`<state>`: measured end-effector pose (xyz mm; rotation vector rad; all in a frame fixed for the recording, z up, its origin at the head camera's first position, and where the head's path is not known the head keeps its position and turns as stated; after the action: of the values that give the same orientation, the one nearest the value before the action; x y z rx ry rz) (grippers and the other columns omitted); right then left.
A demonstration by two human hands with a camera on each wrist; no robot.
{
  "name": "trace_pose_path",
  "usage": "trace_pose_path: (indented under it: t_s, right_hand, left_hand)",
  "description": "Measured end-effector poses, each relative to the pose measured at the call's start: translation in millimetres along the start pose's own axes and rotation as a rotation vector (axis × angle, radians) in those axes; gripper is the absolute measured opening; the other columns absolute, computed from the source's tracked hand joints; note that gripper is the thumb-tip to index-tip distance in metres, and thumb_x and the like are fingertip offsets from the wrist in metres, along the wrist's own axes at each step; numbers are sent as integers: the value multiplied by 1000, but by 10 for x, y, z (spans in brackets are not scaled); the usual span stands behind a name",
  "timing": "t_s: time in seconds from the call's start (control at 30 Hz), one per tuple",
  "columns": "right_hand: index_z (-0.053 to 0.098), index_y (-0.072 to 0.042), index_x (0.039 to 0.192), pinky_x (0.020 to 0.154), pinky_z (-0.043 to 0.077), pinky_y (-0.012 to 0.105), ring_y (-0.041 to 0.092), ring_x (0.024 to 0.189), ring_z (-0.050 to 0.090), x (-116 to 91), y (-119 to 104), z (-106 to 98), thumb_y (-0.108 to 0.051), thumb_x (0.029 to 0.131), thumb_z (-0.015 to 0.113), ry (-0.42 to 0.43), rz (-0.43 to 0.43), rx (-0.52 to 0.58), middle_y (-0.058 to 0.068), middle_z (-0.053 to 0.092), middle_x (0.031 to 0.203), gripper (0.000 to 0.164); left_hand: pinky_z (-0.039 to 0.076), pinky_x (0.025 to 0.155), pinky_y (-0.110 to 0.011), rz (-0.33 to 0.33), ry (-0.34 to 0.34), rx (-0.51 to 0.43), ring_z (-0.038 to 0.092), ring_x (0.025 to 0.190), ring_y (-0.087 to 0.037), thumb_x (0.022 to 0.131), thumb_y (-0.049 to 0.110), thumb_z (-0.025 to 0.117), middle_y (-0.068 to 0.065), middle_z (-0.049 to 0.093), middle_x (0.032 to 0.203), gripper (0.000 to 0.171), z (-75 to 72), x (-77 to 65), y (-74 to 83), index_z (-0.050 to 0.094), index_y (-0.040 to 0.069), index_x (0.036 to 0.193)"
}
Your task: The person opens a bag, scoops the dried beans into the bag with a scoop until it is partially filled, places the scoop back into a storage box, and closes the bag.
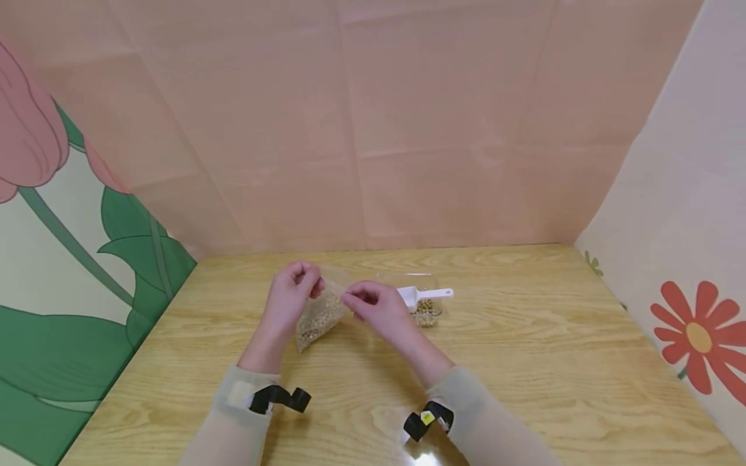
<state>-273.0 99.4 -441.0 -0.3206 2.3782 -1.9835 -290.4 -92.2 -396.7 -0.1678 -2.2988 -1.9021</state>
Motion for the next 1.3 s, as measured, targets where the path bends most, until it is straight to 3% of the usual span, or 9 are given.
trace_pose_path:
  t_s: [0.1,0.23,0.5,0.73,1.03,1.3]
  right_hand:
    - [81,-8,116,85,62,46,26,91,71,-8,-28,0,-23,106,78,-10,-34,-18,9,76,97,19]
    - [80,-6,117,85,62,44,33,98,70,-11,-66,-15,-22,108,75,-26,-88,-57,17,75,106,18]
    - [77,-10,118,75,60,40,25,92,65,-16,-129,-62,-25,110,73,-52,-166,-88,5,73,114,18]
    - [78,-11,120,62,57,32,28,76,66,-19,-142,-129,-23,110,72,-54,-167,-38,12,75,119,16]
    - [77,-6,121,67,62,38,24,76,67,-31,-188,-156,-16,112,68,-86,-155,28,13,78,120,17]
    - [76,-6,120,67,61,34,23,76,66,-52,-209,-179,-14,112,67,-134,-153,30,15,78,119,14]
  left_hand:
    - [56,81,-34,-2,-18,7,63,80,-19,111,18,63,-6,70,84,22,5,-5,-6,69,6,93]
    - [55,80,-36,-8,-12,-4,62,80,-19,112,18,63,-7,68,85,22,-7,7,-19,68,5,94]
    - [48,70,-27,43,39,80,61,83,-21,111,15,63,-7,69,92,13,-77,64,-22,69,5,105]
    - [51,88,-37,113,15,188,62,101,-25,112,17,62,-11,69,108,17,-106,209,-1,68,2,118]
    - [49,109,-50,99,-102,247,61,126,-29,117,28,58,-11,70,130,29,-53,424,-71,68,6,133]
    - [43,120,-53,54,-247,154,61,137,-32,119,26,53,-13,72,136,34,139,529,-172,69,3,139]
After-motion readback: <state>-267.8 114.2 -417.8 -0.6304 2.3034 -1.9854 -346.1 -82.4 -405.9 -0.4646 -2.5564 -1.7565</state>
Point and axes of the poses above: each hand's wrist, its own x-axis towards the middle knuckle, its own z-axis out of the palm, y = z × x, the point moved 8 cm from there along x, towards the middle knuckle
